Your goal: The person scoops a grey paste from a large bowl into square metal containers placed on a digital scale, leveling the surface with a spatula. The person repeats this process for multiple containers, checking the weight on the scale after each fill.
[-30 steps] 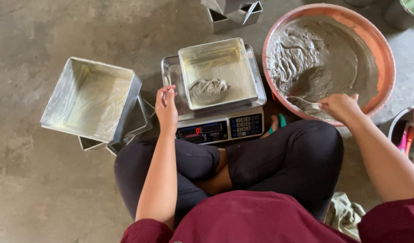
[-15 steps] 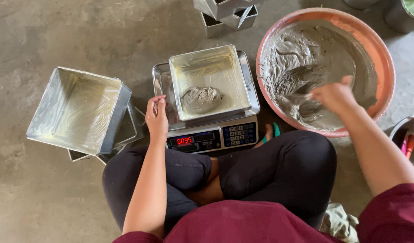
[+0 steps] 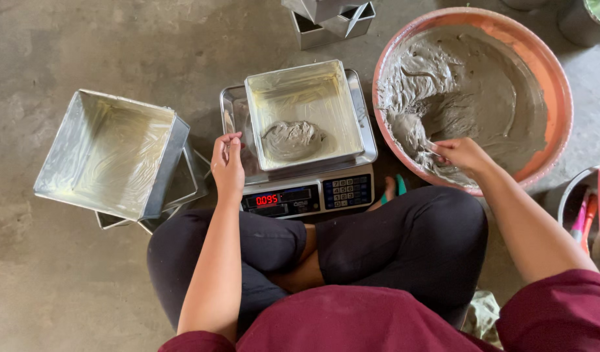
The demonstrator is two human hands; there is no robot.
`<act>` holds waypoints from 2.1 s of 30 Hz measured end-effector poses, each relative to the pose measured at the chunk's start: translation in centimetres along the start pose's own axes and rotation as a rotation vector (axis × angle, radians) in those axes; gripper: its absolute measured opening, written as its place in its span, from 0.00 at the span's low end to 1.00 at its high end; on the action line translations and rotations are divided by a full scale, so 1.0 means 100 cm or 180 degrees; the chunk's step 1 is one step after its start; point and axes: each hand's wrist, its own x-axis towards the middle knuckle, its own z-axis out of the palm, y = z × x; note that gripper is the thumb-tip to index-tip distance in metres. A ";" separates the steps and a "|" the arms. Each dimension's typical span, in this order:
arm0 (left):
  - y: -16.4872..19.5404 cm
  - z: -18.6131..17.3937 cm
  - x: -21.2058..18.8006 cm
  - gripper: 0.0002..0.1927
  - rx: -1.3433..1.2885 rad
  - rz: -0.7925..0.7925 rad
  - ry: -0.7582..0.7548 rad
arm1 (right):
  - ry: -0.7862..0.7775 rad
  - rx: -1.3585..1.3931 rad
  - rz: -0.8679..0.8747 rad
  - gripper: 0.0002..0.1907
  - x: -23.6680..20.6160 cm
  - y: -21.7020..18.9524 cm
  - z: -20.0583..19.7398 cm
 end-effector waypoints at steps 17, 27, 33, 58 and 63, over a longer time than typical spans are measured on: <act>-0.007 0.009 0.002 0.10 -0.0129 0.0027 0.0102 | 0.1150 0.0993 -0.2166 0.20 -0.098 -0.195 0.104; -0.011 0.005 0.003 0.11 -0.0502 0.0181 0.0125 | 0.0827 0.0112 -0.1692 0.12 -0.089 -0.205 0.147; -0.013 0.005 0.002 0.10 -0.0582 0.0240 0.0113 | 0.1131 0.2517 -0.1443 0.12 -0.070 -0.130 0.013; -0.007 0.000 -0.001 0.10 -0.0052 0.0080 0.0080 | -0.0772 0.1626 0.0454 0.20 -0.016 -0.032 0.011; -0.006 0.002 -0.003 0.10 -0.0091 0.0135 0.0090 | -0.0048 0.2556 -0.0033 0.19 -0.030 -0.084 0.003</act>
